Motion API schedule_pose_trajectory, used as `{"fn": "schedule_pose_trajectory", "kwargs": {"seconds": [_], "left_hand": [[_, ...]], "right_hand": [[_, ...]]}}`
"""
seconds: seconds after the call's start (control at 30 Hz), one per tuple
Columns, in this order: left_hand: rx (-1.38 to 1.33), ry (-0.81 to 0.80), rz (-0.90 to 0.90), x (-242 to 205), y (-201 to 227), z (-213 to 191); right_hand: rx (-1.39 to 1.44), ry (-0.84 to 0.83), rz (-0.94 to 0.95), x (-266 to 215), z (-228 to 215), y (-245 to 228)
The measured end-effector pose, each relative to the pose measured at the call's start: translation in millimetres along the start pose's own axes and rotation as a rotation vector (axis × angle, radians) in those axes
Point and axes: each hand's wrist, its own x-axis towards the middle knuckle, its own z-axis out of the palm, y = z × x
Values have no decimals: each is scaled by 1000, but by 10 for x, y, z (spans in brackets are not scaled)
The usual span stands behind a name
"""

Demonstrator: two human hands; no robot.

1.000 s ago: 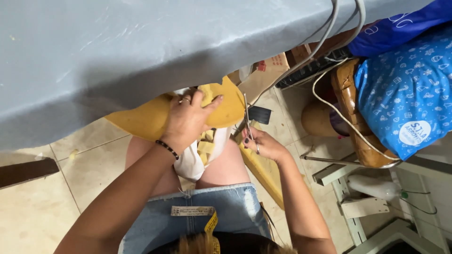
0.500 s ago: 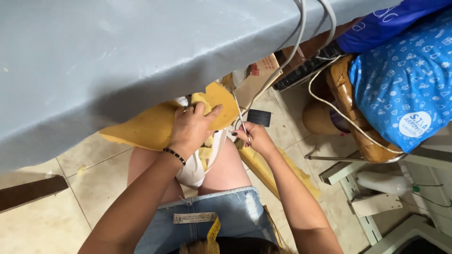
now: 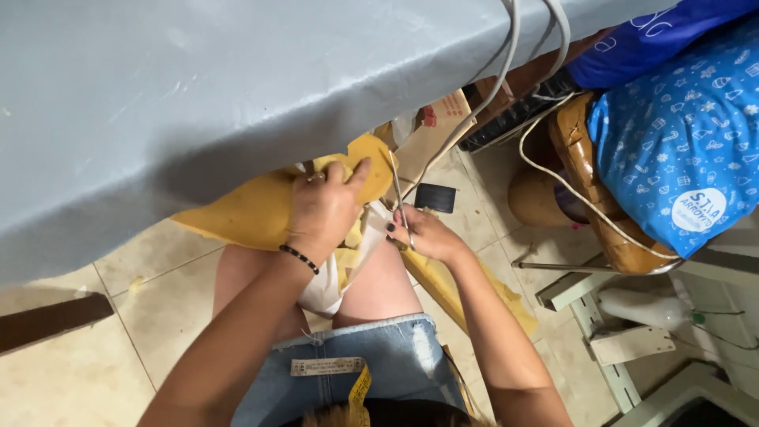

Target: Trimming yellow foam and white fabric using scissors at a workbench in a sewing factory.

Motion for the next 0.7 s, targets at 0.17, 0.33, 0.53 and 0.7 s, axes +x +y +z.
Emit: {"fn": "schedule_pose_trajectory", "kwargs": {"seconds": [0.17, 0.33, 0.53, 0.7], "left_hand": [[-16, 123, 36, -57, 51, 154], [-55, 171, 23, -67, 97, 204], [-91, 210, 11, -87, 55, 101], [-108, 210, -7, -235, 38, 452]], "right_hand": [[2, 37, 63, 71, 52, -270], [44, 221, 90, 117, 256, -231], [156, 219, 90, 41, 294, -273], [111, 184, 63, 0, 153, -98]]}}
